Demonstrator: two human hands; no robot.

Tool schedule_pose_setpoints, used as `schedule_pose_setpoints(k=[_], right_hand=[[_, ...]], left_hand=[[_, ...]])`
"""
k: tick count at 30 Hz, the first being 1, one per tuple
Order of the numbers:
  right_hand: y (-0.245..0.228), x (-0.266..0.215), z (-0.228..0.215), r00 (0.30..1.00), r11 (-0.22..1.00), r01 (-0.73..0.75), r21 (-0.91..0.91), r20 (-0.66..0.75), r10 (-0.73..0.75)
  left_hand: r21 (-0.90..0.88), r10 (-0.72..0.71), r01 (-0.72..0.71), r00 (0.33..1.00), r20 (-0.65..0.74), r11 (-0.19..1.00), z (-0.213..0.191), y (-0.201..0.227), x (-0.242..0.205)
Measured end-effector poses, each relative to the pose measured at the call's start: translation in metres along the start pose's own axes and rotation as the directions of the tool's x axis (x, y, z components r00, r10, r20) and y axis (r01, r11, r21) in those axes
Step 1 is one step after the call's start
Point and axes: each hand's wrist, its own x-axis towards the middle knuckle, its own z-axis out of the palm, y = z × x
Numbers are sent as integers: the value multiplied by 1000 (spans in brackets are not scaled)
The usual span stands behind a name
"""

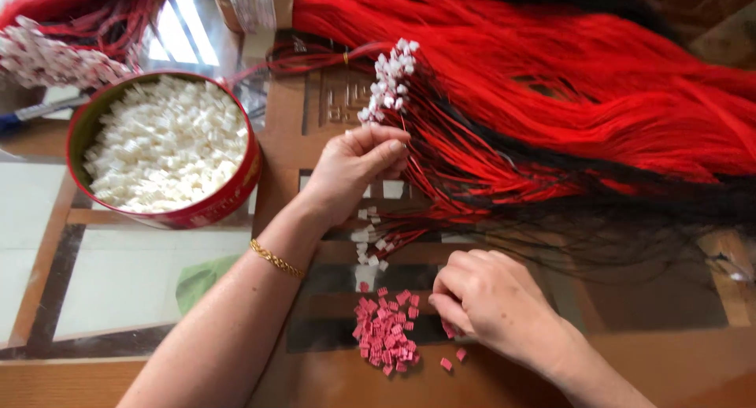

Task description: Assembling wire harnesses by attaching connectors to bundles of red and black wires.

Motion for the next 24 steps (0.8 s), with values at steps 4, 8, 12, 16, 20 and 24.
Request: schedule_pose_setpoints(k=[4, 8, 12, 16, 20, 24], right_hand=[[11, 6, -1, 993, 969, -120, 215, 9, 121], [15, 30, -24, 856, 459, -373, 806, 107, 506], [21, 74, -27, 770, 351, -281, 893, -8, 639], [16, 98, -22, 776, 311, -228, 923, -21, 630], [17, 110, -16, 801, 467, -255, 847, -85, 592], [10, 109, -25, 791, 684, -327, 652, -207, 576]], left_hand=[[94, 26, -25, 1000, -11, 995, -1, 1, 0], [27, -63, 63, 997, -33, 998, -2, 5, -1], [-61, 27, -34, 993, -115, 998, -3, -14, 7], [-139, 40, -54, 994, -105, 989, -6, -14, 11], [-185, 35, -51, 995, -89, 981, -6, -11, 10], [-182, 26, -44, 995, -99, 982, -7, -15, 11]])
